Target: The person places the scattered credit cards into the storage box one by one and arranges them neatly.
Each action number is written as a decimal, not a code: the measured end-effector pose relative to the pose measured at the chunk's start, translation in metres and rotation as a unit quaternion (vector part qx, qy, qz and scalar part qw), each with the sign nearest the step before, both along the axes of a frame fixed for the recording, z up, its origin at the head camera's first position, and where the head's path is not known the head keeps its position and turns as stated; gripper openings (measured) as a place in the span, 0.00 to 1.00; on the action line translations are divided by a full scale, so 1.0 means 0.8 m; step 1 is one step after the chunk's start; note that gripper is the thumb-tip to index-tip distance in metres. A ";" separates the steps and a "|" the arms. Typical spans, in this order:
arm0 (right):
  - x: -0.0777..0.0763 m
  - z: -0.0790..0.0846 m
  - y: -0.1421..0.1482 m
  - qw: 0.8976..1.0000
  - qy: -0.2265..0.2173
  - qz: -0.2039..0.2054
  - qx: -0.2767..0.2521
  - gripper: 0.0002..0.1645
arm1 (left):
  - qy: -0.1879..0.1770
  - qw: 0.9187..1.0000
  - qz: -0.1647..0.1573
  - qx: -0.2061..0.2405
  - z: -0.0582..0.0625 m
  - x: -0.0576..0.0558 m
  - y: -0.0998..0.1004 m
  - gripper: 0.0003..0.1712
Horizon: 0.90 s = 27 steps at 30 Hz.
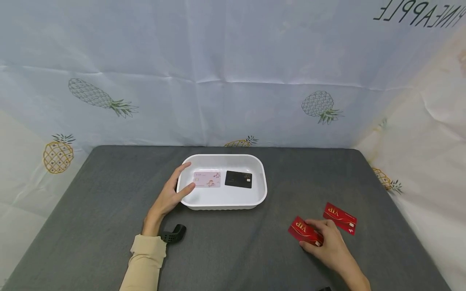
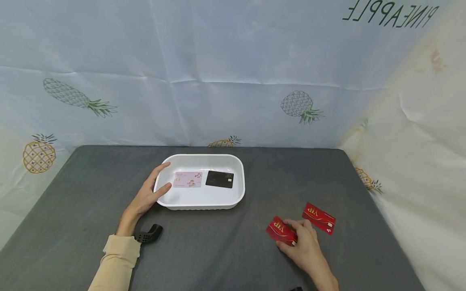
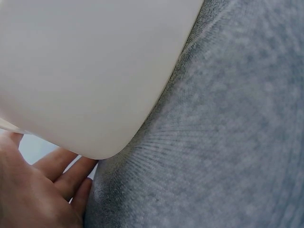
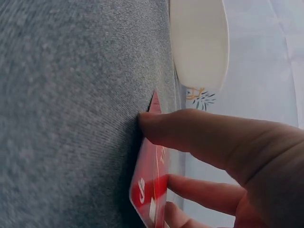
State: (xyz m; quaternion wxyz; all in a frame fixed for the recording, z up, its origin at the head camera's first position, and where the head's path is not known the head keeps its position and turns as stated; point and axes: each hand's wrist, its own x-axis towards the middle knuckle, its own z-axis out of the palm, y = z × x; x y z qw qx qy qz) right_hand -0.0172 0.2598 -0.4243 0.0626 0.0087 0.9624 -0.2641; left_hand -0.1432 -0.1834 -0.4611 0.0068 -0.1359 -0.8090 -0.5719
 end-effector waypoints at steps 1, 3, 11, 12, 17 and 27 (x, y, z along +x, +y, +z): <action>0.000 0.000 0.000 1.000 -0.002 0.001 0.003 0.41 | 0.000 1.000 0.000 -0.001 0.000 0.000 0.000 0.41; -0.001 0.001 0.001 1.000 -0.010 0.003 0.008 0.43 | 0.000 1.000 0.001 -0.002 0.001 0.001 0.000 0.41; -0.003 0.004 0.000 1.000 -0.016 0.002 0.008 0.46 | -0.003 1.000 0.003 -0.005 0.000 0.001 0.000 0.40; -0.003 0.005 0.000 1.000 -0.010 0.002 0.007 0.46 | -0.003 1.000 0.003 -0.005 0.000 0.001 0.000 0.40; -0.004 0.014 0.002 1.000 0.029 0.005 -0.010 0.43 | -0.005 1.000 0.006 -0.005 0.001 0.002 0.000 0.40; -0.012 0.025 -0.001 0.993 0.101 0.048 -0.032 0.38 | 0.001 1.000 0.001 0.000 -0.001 0.002 0.000 0.40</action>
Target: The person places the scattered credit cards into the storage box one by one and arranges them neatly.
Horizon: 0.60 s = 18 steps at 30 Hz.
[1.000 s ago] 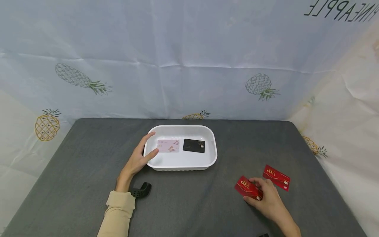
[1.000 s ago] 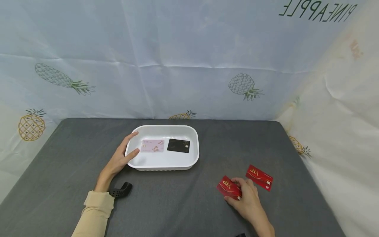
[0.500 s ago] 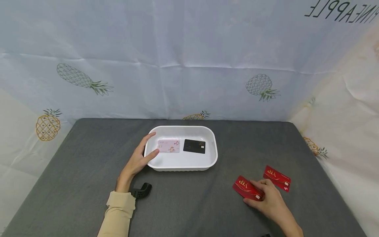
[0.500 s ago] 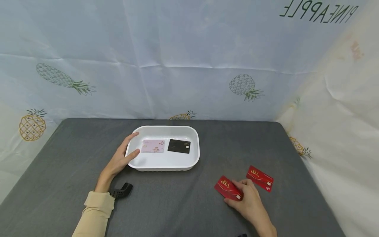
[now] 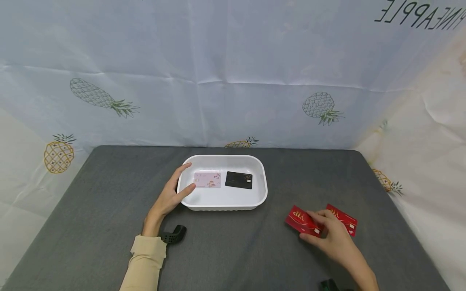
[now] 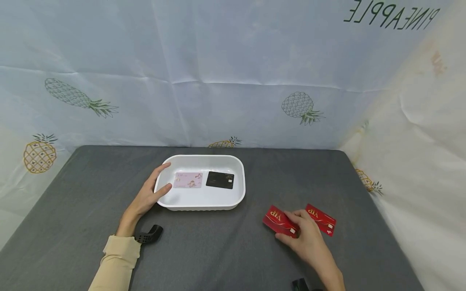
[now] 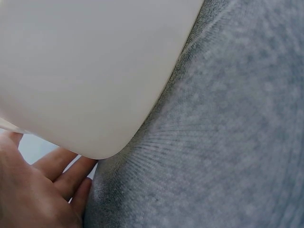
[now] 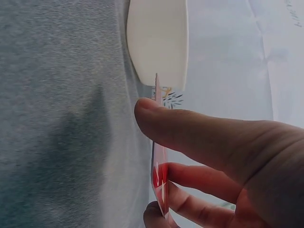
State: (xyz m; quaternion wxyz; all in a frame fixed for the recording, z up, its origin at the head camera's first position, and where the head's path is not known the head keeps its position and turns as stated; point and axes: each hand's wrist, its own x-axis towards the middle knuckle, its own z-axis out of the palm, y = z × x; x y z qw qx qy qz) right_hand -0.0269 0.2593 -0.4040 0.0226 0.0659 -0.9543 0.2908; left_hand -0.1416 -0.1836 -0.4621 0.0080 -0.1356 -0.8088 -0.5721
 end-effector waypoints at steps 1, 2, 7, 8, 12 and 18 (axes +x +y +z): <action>-0.001 0.001 -0.001 1.000 0.003 0.002 0.002 0.38 | 0.000 1.000 0.000 0.000 0.000 0.000 0.000 0.40; -0.003 0.002 -0.001 1.000 0.003 0.004 0.004 0.39 | 0.000 1.000 0.001 -0.001 0.000 0.000 0.000 0.40; -0.013 0.011 -0.007 1.000 0.015 0.013 0.017 0.40 | 0.002 1.000 0.002 -0.007 -0.001 -0.001 -0.001 0.40; -0.016 0.014 -0.009 0.999 0.019 0.016 0.021 0.40 | 0.002 1.000 0.002 -0.007 -0.001 -0.001 -0.001 0.40; -0.029 0.026 -0.020 0.998 0.031 0.032 0.034 0.39 | 0.000 1.000 0.001 -0.004 -0.001 -0.001 -0.002 0.41; -0.045 0.043 -0.039 0.997 0.039 0.049 0.035 0.39 | -0.001 1.000 -0.001 -0.008 -0.001 -0.001 -0.001 0.41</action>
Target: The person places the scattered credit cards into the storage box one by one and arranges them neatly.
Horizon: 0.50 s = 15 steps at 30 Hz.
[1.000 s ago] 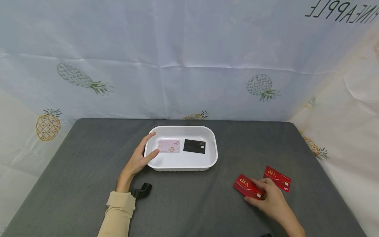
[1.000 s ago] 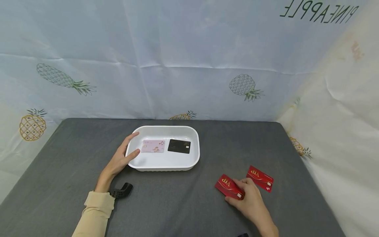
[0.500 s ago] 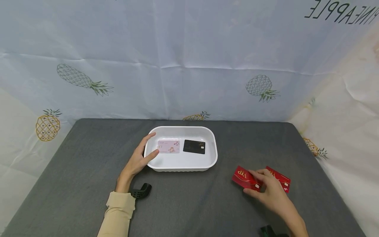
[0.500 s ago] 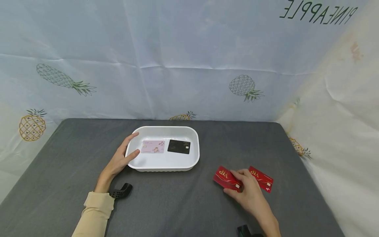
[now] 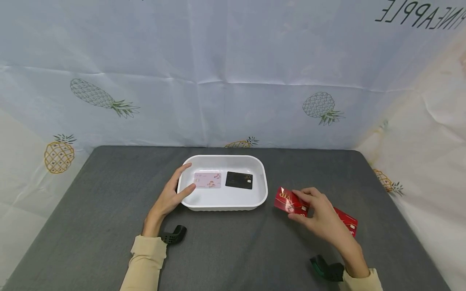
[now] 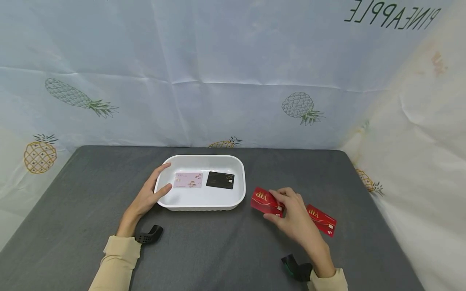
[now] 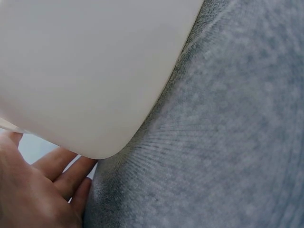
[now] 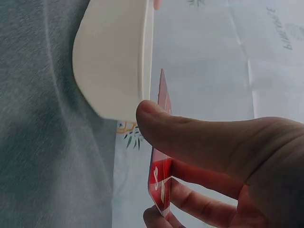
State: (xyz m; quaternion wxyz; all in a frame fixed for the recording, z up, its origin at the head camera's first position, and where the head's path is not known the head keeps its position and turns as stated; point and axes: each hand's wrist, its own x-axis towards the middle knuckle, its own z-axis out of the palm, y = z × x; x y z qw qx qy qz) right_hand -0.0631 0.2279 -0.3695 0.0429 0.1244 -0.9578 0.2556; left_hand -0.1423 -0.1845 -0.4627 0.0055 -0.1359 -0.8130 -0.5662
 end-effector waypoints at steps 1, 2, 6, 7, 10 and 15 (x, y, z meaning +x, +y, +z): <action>-0.002 0.002 -0.003 1.000 -0.001 0.002 -0.002 0.39 | -0.001 1.000 0.000 0.001 0.000 0.000 0.001 0.41; -0.004 0.004 -0.007 1.000 -0.003 0.004 -0.003 0.39 | 0.000 1.000 0.001 0.000 0.000 0.000 0.001 0.41; -0.012 0.011 -0.020 1.000 -0.012 0.009 -0.006 0.39 | 0.003 1.000 0.001 -0.002 0.001 0.000 0.001 0.41; -0.013 0.012 -0.023 1.000 -0.013 0.010 -0.007 0.39 | 0.003 1.000 0.001 0.001 0.001 0.000 0.002 0.41; -0.018 0.015 -0.032 1.000 -0.014 0.017 -0.011 0.39 | 0.004 1.000 0.001 0.003 0.001 0.000 0.002 0.41; -0.027 0.018 -0.047 0.999 -0.019 0.035 -0.020 0.38 | 0.004 1.000 0.003 0.002 0.002 0.001 0.001 0.41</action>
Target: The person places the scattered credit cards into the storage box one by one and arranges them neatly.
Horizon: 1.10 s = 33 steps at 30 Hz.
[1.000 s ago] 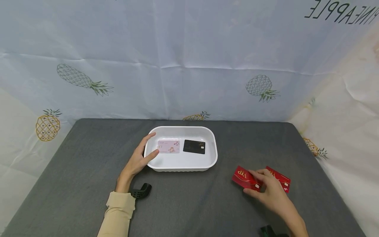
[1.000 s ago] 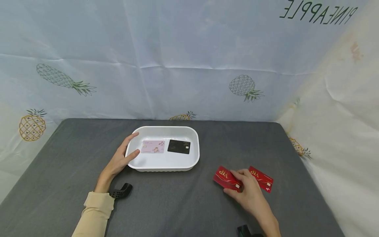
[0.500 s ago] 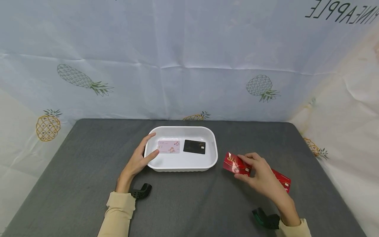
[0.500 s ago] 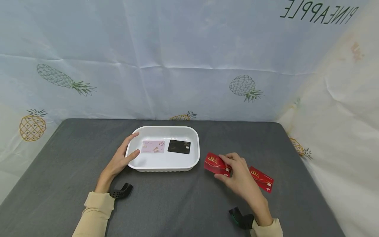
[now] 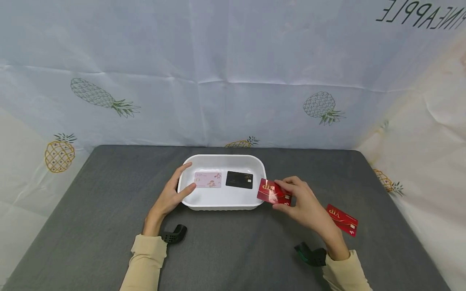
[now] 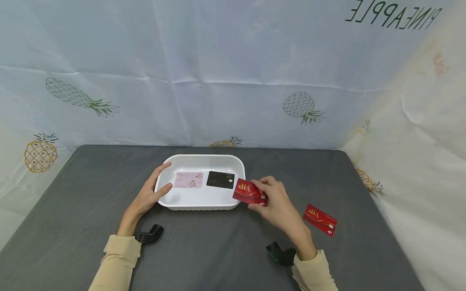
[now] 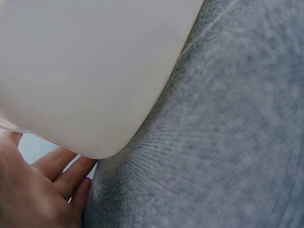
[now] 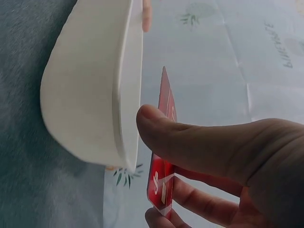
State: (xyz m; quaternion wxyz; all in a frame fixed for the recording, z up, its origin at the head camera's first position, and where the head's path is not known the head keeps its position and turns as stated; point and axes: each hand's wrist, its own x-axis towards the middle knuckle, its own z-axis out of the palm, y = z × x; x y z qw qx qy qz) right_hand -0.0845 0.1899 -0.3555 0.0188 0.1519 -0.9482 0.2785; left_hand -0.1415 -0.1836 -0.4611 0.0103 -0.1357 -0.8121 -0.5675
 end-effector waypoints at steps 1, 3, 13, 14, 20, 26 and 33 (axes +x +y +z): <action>-0.002 0.000 -0.003 1.000 -0.003 0.005 -0.004 0.38 | 0.000 1.000 0.000 -0.001 0.000 0.000 0.000 0.41; -0.007 0.000 -0.010 1.000 -0.008 0.017 -0.013 0.38 | -0.001 1.000 0.001 -0.002 0.000 0.000 -0.001 0.41; -0.026 0.001 -0.039 0.998 -0.036 0.050 -0.017 0.39 | -0.006 1.000 0.000 -0.001 0.000 -0.001 -0.001 0.41; -0.028 0.001 -0.042 0.998 -0.040 0.051 -0.017 0.39 | -0.006 1.000 0.000 -0.002 0.000 -0.001 -0.001 0.41; -0.036 0.000 -0.061 0.996 -0.050 0.064 -0.029 0.38 | -0.004 1.000 -0.001 -0.005 -0.001 -0.002 -0.001 0.41; -0.044 -0.004 -0.077 0.995 -0.059 0.079 -0.032 0.37 | -0.005 1.000 0.000 -0.010 -0.002 -0.002 -0.001 0.41; -0.049 -0.005 -0.094 0.992 -0.062 0.102 -0.026 0.38 | -0.004 1.000 0.003 -0.012 -0.001 -0.002 -0.001 0.41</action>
